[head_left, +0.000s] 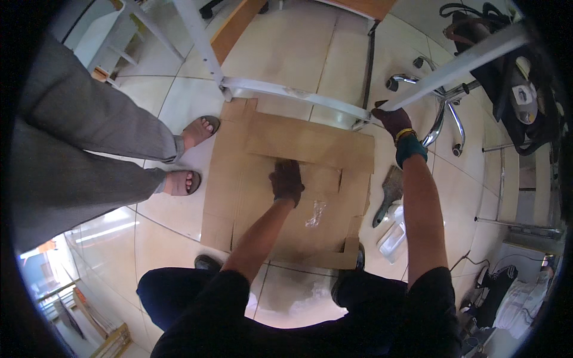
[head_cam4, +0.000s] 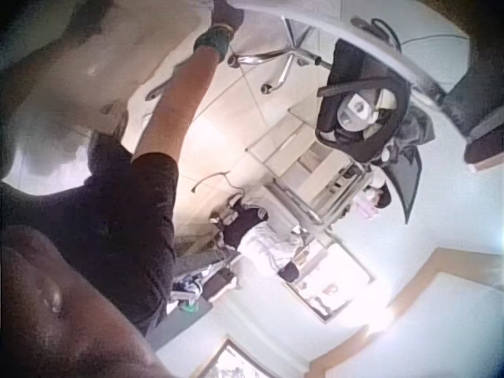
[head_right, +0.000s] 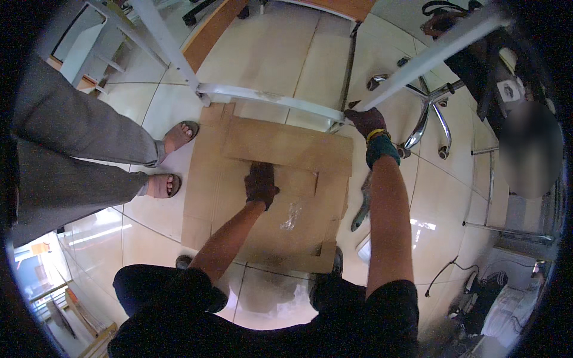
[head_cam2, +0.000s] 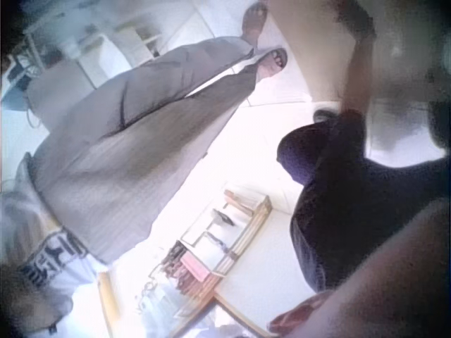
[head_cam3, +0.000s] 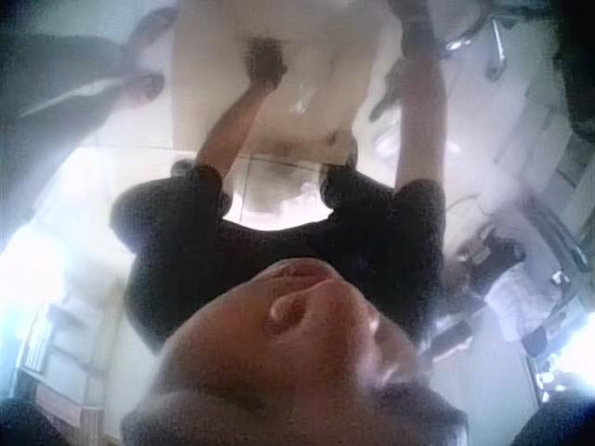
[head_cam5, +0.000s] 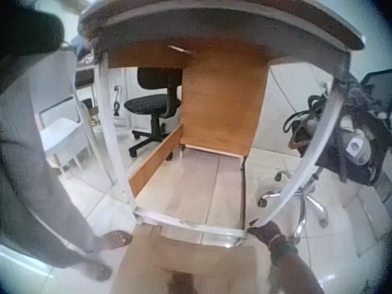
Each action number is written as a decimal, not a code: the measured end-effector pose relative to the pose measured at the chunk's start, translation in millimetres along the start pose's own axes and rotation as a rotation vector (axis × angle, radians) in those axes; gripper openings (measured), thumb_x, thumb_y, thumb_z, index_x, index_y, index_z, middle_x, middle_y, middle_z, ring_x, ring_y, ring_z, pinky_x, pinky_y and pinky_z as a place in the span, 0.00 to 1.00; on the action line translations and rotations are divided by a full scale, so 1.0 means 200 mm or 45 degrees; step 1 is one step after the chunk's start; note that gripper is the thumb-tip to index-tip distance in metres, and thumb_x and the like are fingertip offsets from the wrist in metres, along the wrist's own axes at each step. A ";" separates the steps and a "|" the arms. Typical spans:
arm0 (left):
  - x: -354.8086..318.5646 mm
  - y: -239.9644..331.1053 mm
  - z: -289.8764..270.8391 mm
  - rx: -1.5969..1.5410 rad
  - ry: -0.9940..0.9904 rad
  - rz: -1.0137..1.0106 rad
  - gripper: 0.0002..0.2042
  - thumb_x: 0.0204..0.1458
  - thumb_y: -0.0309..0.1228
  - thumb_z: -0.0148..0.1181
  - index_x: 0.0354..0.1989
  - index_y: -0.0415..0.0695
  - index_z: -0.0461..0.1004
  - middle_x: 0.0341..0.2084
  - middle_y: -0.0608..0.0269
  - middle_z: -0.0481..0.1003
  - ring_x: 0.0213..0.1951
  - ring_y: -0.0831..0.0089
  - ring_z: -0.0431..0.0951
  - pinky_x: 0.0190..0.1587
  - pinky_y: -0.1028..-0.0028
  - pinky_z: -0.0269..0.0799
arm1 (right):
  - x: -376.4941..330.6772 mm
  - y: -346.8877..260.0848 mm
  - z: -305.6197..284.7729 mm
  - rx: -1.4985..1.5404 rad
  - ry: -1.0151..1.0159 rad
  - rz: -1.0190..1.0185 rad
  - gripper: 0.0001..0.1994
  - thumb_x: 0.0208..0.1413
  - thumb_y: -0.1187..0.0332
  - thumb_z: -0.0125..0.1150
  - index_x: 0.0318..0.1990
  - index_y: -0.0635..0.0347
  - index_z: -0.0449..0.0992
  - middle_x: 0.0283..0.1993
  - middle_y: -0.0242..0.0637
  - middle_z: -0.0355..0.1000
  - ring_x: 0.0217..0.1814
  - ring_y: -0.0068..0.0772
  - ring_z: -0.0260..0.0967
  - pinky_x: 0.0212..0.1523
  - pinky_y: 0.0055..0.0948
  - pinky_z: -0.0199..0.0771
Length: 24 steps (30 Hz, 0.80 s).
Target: The person kneels on the floor and uses a paintbrush to apply white paint to the metal frame of a table. Another person sits nearby and applies tape to the table frame. The camera wearer repeatedly dips the brush into a paint container and paints the frame legs and crossbars.
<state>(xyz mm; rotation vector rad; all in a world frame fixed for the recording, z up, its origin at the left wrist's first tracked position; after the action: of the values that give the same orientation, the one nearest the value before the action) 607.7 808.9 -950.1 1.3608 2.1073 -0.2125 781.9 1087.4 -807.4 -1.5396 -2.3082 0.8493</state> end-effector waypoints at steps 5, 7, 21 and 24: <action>-0.12 0.37 -0.02 -0.435 0.031 0.334 0.46 0.34 0.54 0.65 0.64 0.55 0.51 0.64 0.54 0.48 0.63 0.42 0.46 0.50 0.38 0.55 | 0.01 0.08 0.03 0.641 0.087 -0.201 0.12 0.48 0.62 0.63 0.34 0.61 0.74 0.30 0.38 0.73 0.34 0.31 0.70 0.40 0.30 0.69; -0.17 0.49 -0.09 -0.236 0.187 0.232 0.47 0.32 0.56 0.65 0.64 0.59 0.51 0.65 0.54 0.45 0.64 0.41 0.43 0.54 0.36 0.47 | 0.03 0.10 0.09 0.855 0.182 -0.169 0.11 0.48 0.63 0.63 0.31 0.61 0.73 0.26 0.35 0.72 0.30 0.28 0.68 0.35 0.30 0.69; -0.04 0.52 0.06 -0.241 0.384 0.229 0.50 0.23 0.63 0.65 0.63 0.68 0.54 0.66 0.57 0.44 0.65 0.40 0.39 0.58 0.34 0.30 | 0.07 0.12 0.15 1.816 0.472 -0.144 0.04 0.50 0.71 0.57 0.31 0.56 0.68 0.25 0.32 0.66 0.22 0.26 0.63 0.21 0.25 0.62; -0.02 0.51 0.03 -0.223 0.371 0.208 0.50 0.23 0.63 0.65 0.63 0.69 0.54 0.66 0.58 0.45 0.65 0.41 0.40 0.58 0.35 0.30 | 0.04 0.04 0.10 1.707 0.506 -0.232 0.04 0.51 0.71 0.58 0.34 0.56 0.70 0.27 0.29 0.67 0.22 0.23 0.64 0.22 0.26 0.63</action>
<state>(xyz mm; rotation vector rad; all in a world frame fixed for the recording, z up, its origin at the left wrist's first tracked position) 700.5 849.9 -932.2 1.5204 2.1708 0.2466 774.8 1089.4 -829.9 -0.7336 -1.0378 1.4040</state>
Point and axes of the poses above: each hand's wrist, its own x-axis towards the middle knuckle, its own z-axis out of the palm, y = z × x, the point moved 7 cm from there along x, towards the middle knuckle
